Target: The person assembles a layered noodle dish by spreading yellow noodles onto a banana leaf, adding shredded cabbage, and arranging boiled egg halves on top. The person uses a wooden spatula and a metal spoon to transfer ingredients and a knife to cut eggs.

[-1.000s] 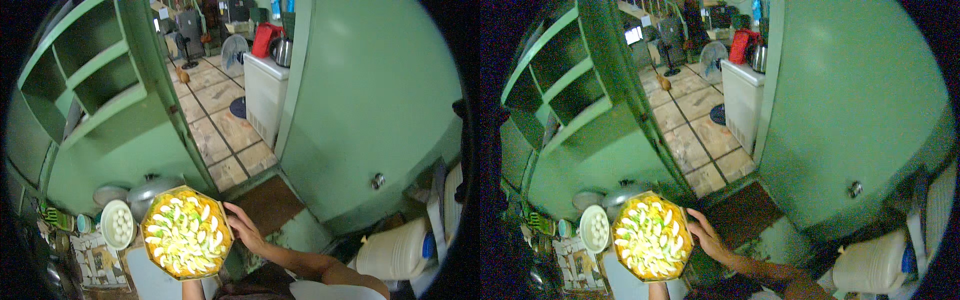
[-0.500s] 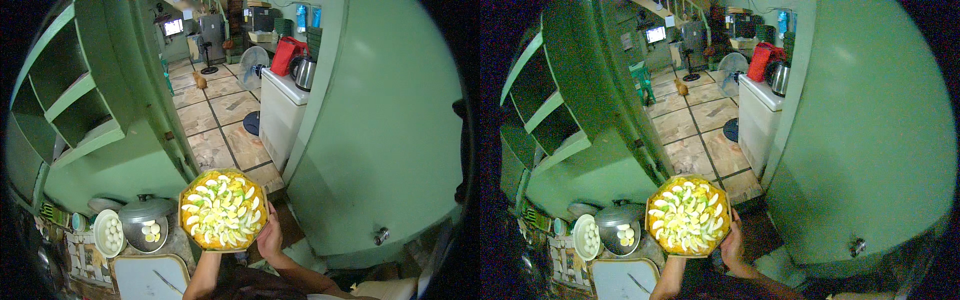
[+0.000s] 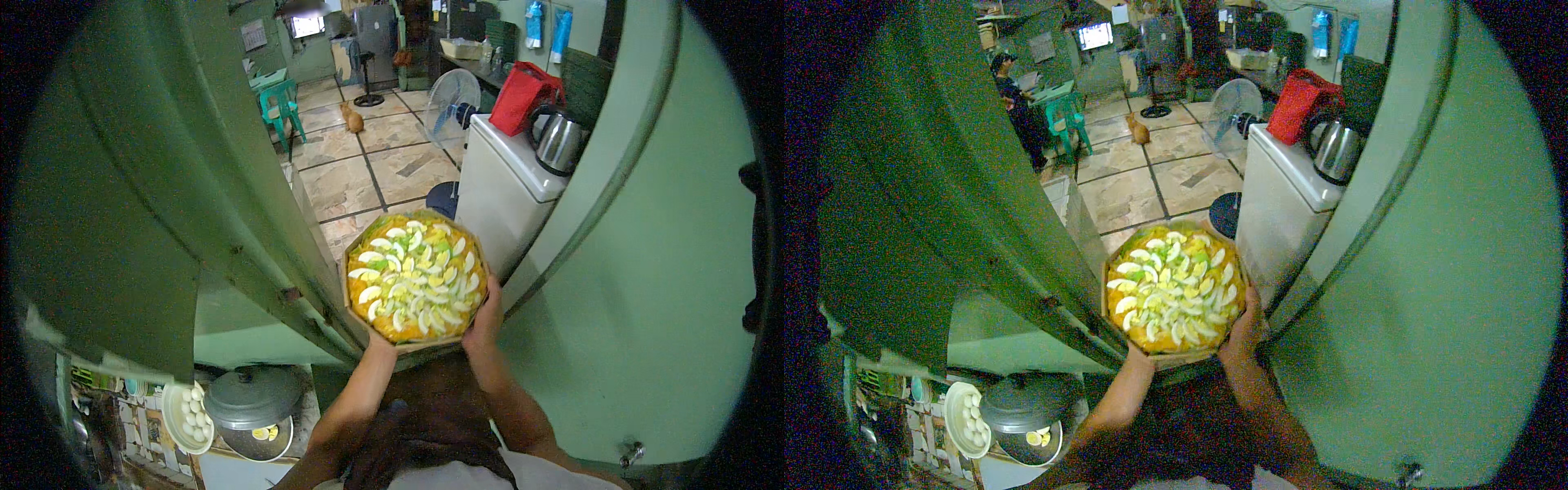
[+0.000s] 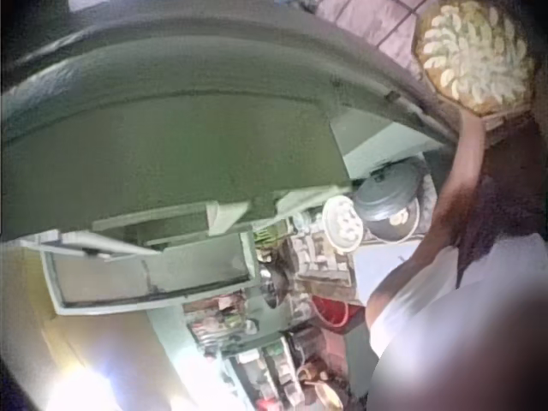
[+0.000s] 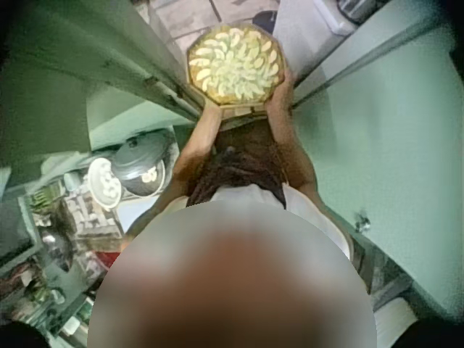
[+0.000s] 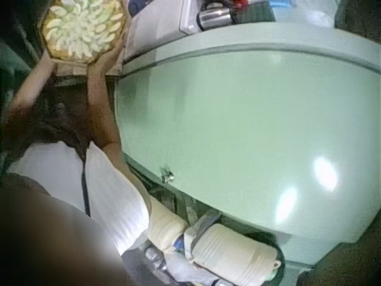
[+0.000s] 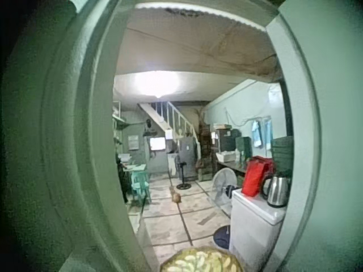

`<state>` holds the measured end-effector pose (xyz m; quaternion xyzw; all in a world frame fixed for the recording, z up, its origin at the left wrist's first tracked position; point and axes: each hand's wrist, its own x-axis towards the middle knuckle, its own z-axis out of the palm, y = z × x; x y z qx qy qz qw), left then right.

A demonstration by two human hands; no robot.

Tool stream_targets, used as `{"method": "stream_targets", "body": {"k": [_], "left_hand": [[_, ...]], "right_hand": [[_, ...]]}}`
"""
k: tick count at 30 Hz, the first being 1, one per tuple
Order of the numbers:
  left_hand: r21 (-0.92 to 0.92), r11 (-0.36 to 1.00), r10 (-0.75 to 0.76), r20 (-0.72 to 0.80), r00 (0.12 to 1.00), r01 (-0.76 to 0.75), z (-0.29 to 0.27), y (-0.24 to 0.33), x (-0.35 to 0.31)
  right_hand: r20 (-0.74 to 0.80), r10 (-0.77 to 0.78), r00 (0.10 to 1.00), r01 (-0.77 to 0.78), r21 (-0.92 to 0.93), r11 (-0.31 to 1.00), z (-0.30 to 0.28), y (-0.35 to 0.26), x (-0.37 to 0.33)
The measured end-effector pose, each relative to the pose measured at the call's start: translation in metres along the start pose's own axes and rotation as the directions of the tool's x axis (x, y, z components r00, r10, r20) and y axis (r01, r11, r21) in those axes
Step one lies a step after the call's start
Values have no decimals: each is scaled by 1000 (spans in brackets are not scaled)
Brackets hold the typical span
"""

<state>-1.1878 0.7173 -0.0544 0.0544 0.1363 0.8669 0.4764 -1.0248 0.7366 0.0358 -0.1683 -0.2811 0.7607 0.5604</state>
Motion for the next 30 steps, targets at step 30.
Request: {"method": "stream_targets", "body": {"k": [30], "left_hand": [[573, 819, -5, 54, 999, -26, -7, -91, -180]], "right_hand": [[36, 70, 997, -77, 268, 960, -35, 25, 83]]}}
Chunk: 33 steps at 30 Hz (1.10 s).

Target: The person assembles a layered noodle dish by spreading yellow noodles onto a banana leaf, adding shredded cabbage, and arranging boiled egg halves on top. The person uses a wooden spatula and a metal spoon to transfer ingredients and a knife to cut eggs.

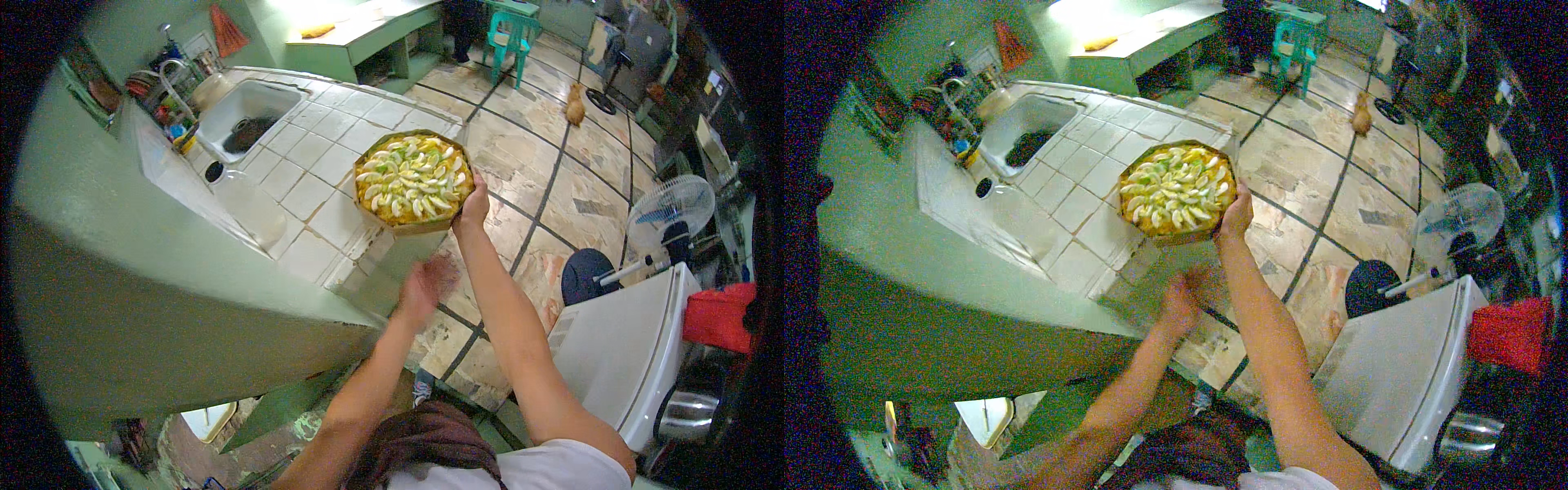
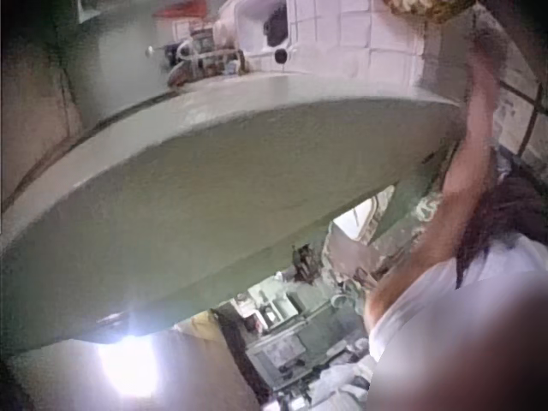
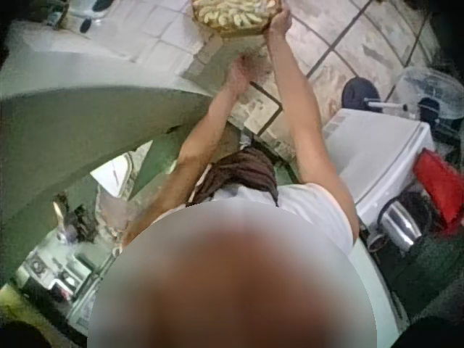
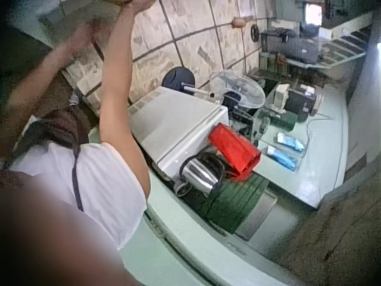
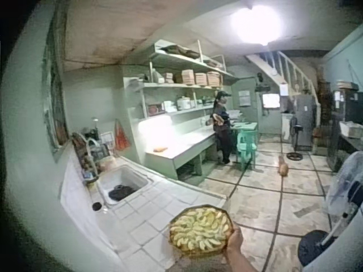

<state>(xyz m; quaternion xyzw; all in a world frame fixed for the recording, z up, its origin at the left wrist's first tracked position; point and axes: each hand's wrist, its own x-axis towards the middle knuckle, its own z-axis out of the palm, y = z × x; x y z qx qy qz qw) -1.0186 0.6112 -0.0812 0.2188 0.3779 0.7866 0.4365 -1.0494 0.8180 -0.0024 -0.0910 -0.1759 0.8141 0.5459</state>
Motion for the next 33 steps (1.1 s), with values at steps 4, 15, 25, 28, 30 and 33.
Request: {"method": "stream_targets", "body": {"k": [4, 15, 25, 28, 30, 33], "left_hand": [[370, 815, -362, -274, 891, 446, -54, -65, -169], [322, 917, 233, -912, 337, 237, -155, -92, -774], [325, 717, 187, -942, -279, -616, 66, -222, -1115], [446, 573, 218, -892, -397, -688, 211, -331, -1292], [531, 469, -207, -711, -672, -706, 360, -496, -1405], [599, 544, -144, -623, -769, -588, 408, -562, -1554]], "right_hand": [[-101, -111, 989, 112, 4, 994, 17, 28, 23], [243, -223, 944, 328, -630, 704, 98, -29, -69], [654, 652, 384, 297, -756, 583, -282, -235, -625], [197, 979, -60, 421, -884, 204, -501, -341, -809], [-47, 869, -493, 687, -633, 356, -578, -409, -889], [-135, 838, -529, 554, -803, 221, -574, -446, -1016]]}}
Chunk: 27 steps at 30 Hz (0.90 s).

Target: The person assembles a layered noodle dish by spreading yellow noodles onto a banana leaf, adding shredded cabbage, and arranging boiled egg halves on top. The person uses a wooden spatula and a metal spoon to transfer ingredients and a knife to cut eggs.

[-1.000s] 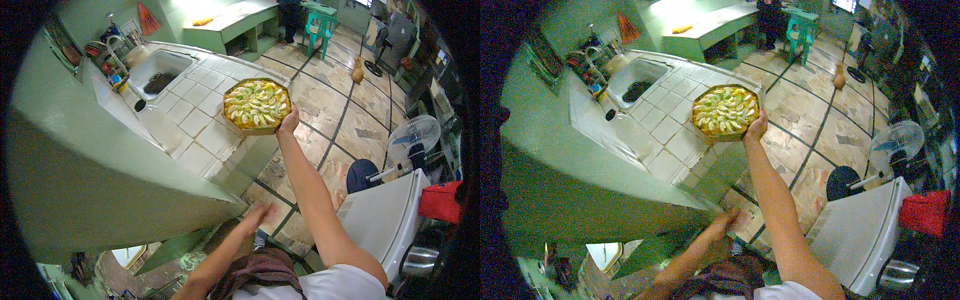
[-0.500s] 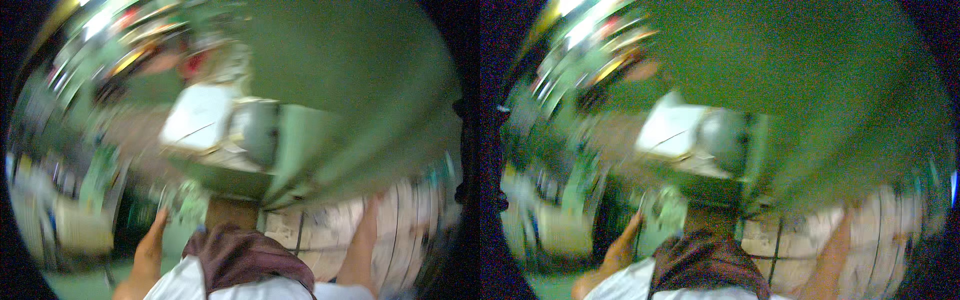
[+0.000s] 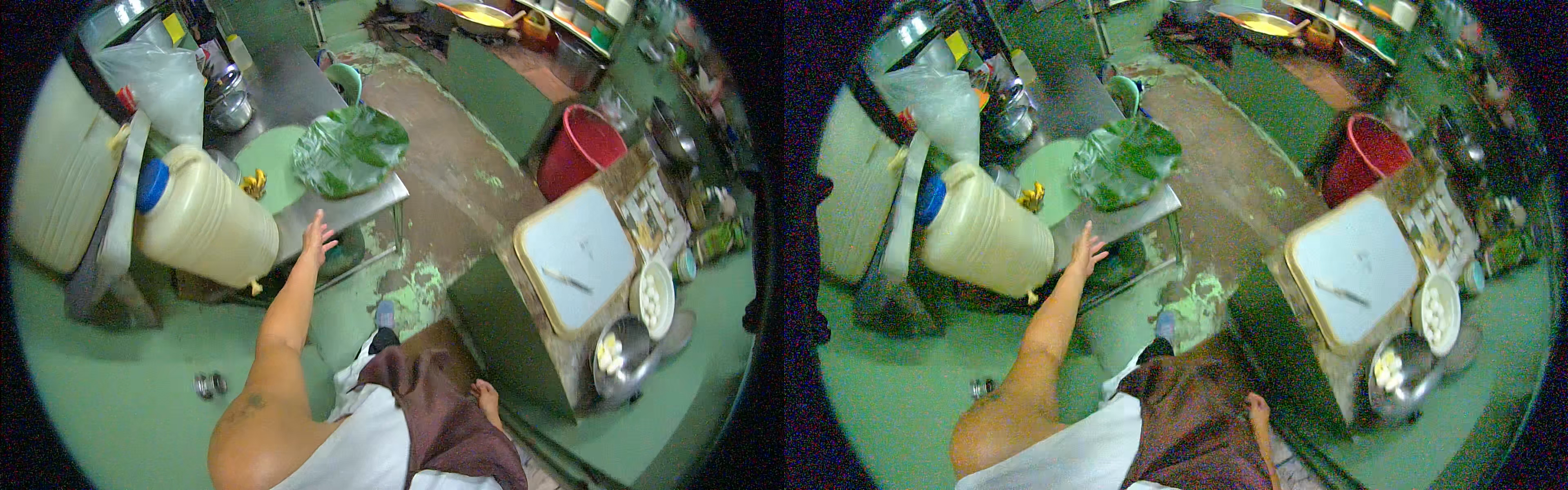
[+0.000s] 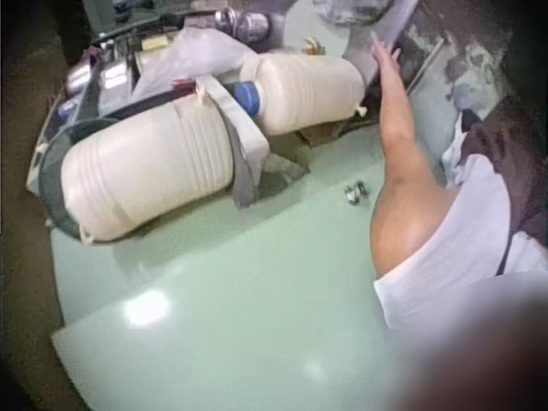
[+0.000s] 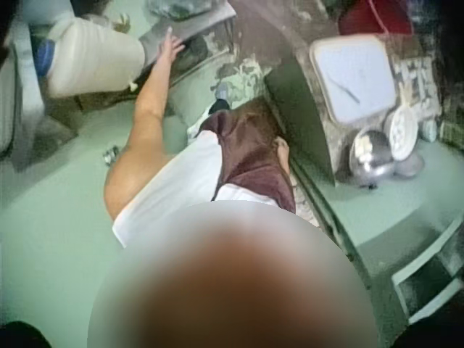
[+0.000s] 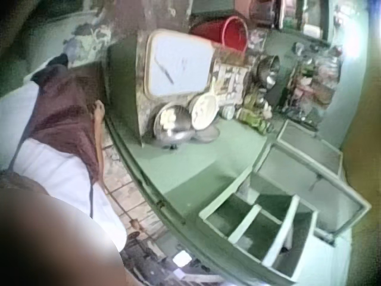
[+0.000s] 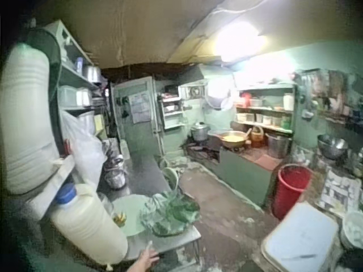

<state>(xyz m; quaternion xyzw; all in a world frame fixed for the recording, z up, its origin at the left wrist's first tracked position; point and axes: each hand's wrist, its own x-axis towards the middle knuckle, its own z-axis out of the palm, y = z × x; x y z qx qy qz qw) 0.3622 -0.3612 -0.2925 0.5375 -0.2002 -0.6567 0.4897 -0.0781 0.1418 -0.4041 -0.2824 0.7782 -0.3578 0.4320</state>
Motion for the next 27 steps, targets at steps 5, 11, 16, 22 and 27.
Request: {"method": "stream_targets", "body": {"k": [5, 11, 16, 22, 27], "left_hand": [[22, 1000, -7, -86, 996, 9, 117, 52, 86], [34, 995, -92, -33, 995, 93, 320, 66, 97], [31, 995, -90, -84, 992, 93, 466, 49, 99], [89, 990, -83, -259, 962, 109, 551, 60, 110], [14, 994, -94, -345, 934, 106, 572, 72, 115]], "right_hand": [[136, -2, 991, -26, 208, 978, -28, -263, 174], [216, -119, 969, 81, 176, 981, -130, -521, 387], [231, -136, 963, 109, 128, 986, -228, -666, 538], [439, -147, 886, 211, -99, 972, -255, -766, 692], [616, -20, 787, 236, -272, 933, -237, -799, 757]]}}
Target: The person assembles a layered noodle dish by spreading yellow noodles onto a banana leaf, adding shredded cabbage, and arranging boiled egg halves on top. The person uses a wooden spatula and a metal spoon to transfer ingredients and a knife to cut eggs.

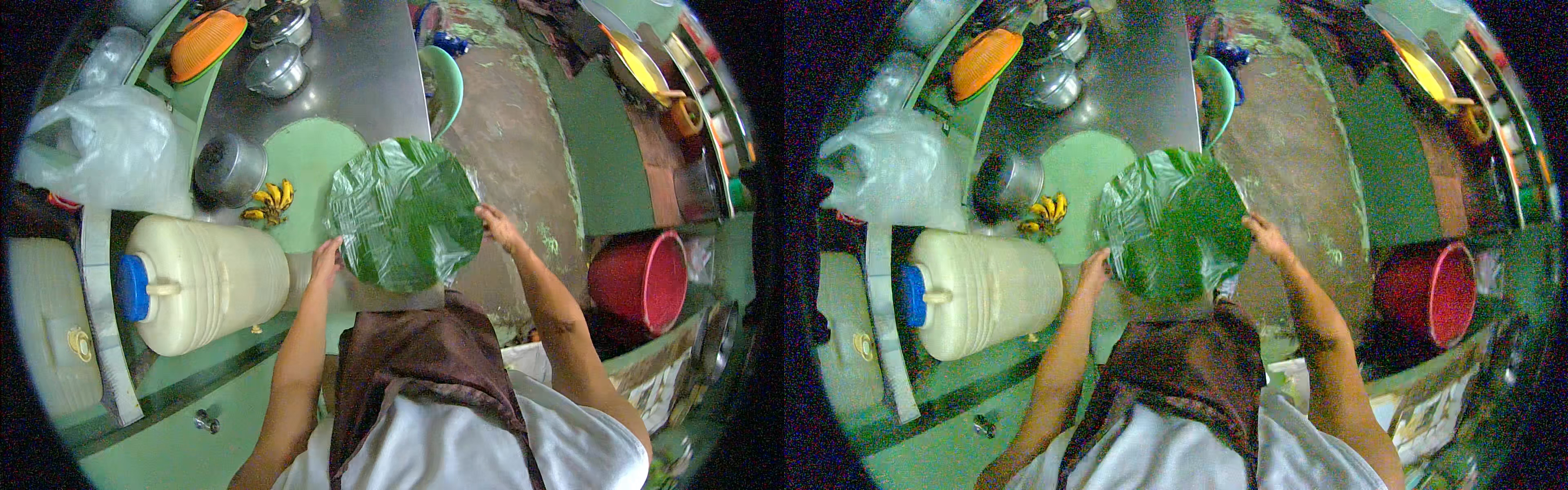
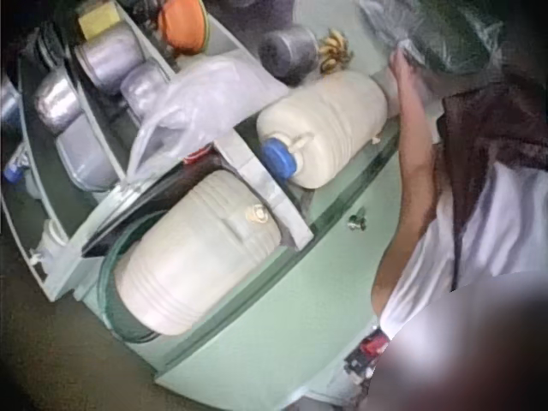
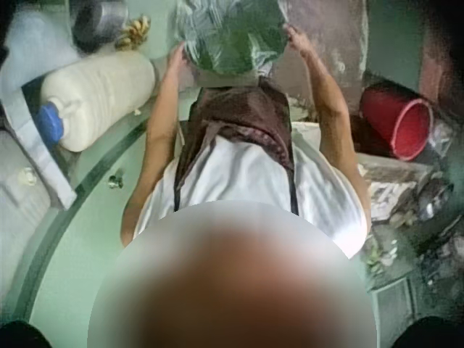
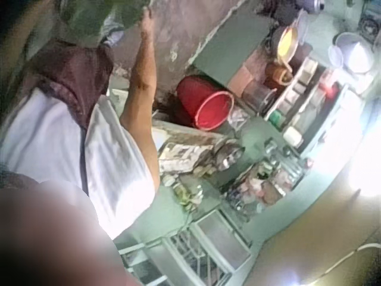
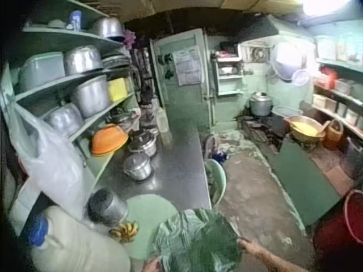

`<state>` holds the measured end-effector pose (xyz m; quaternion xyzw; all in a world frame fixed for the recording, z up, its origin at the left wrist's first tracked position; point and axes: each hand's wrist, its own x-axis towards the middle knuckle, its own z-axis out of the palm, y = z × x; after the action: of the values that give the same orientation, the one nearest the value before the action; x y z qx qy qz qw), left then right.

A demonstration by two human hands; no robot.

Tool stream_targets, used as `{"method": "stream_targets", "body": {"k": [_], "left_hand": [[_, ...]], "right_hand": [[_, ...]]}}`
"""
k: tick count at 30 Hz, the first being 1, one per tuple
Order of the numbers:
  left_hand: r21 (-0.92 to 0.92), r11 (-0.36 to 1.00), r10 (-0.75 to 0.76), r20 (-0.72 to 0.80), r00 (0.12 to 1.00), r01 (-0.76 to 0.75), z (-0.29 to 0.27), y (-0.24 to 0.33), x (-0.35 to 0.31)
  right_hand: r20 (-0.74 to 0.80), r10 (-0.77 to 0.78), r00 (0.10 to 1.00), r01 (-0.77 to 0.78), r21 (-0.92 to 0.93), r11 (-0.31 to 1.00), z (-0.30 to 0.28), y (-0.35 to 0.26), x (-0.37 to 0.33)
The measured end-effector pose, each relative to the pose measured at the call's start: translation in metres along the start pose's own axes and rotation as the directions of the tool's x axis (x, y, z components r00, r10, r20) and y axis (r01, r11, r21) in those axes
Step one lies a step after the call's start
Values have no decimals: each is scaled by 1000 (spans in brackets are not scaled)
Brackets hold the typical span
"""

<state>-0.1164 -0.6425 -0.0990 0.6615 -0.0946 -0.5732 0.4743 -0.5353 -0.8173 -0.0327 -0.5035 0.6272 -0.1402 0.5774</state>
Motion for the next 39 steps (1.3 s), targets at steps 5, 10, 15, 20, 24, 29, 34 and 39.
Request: {"method": "stream_targets", "body": {"k": [5, 10, 15, 20, 24, 29, 34, 39], "left_hand": [[-112, 992, -53, -20, 998, 51, 10, -13, 2], [-119, 988, -108, -67, 992, 99, 27, -14, -6], [-159, 987, 14, 60, 998, -5, 89, 35, -13], [6, 987, 152, 237, 960, -158, 202, 110, 8], [172, 959, 156, 335, 929, -223, 348, 148, 28], [286, 936, 69, 429, 901, -207, 569, 142, 39], [292, 949, -86, 602, 794, -119, 758, 124, 50], [421, 890, -204, 712, 671, -177, 907, 111, 72]], "right_hand": [[153, -49, 987, 30, 127, 991, -24, 5, 25], [30, -213, 977, 215, -117, 970, -43, 30, 40], [-95, -209, 973, 211, 18, 977, -79, 42, 45], [-250, -159, 955, 216, 220, 951, -171, 29, 55], [-405, -121, 906, 190, 133, 973, -292, 47, 49], [-676, -156, 720, 232, 23, 972, -459, 100, 20], [-782, 86, 618, 52, 150, 987, -596, 144, -21], [-872, 132, 471, 112, 208, 972, -674, 184, -38]]}}
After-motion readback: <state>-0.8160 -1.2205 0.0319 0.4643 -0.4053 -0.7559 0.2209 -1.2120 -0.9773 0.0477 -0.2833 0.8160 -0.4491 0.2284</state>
